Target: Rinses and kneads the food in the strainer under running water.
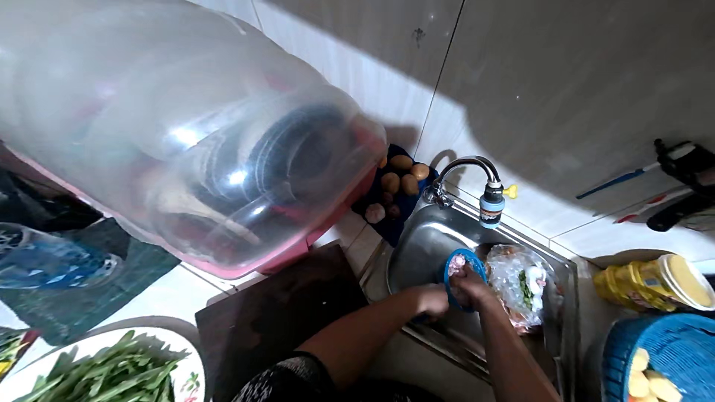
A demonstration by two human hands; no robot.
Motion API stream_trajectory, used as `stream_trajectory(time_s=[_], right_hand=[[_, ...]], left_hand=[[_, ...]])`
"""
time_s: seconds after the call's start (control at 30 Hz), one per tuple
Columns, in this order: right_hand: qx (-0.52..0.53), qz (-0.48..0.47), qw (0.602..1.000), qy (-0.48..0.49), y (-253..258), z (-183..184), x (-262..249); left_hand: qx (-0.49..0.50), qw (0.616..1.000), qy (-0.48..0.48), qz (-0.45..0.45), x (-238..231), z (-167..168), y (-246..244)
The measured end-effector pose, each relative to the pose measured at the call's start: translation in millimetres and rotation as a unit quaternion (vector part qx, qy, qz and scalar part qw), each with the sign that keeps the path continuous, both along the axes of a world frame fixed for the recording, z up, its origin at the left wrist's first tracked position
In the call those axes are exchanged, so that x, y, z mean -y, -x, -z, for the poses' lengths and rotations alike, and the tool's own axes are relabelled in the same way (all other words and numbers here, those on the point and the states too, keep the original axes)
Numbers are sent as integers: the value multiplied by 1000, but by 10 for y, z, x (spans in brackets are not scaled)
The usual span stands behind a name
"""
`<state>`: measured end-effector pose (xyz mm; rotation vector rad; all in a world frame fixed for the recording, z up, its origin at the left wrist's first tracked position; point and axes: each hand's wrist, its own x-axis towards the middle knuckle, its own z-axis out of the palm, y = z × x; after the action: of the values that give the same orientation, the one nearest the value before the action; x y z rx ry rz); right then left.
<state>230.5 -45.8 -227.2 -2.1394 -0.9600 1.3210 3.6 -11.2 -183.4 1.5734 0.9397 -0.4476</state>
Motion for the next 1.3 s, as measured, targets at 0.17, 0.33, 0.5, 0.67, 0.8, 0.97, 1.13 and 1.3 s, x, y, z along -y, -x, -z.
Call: stream_trajectory(time_s=[0.17,0.33,0.5,0.67,0.8,0.97,1.13,1.3], right_hand=[[6,27,999,27,10,114,-47],[-75,51,996,15,-12,49,-20],[-81,-5,997,3,0,-329,-3],[76,-37,996,3,-197,-323,-158],[92,-29,995,-8,-268,-535,-160],[132,-180,975,19,-330,-830,-21],[240,-146,960,-2,-552,-572,37],[294,-59,944,-138,-669,176,-56]], left_hand=[[-4,1000,0,15,-33,31,6],[-21,1000,-6,17,-43,109,-12],[-20,1000,-6,5,-32,188,-22],[-21,999,20,-13,-52,189,-5],[-17,999,37,-22,-32,258,-35],[-24,999,31,-12,-27,169,-24],[-23,999,27,-6,-33,250,-48],[-32,999,23,-9,-37,265,-45]])
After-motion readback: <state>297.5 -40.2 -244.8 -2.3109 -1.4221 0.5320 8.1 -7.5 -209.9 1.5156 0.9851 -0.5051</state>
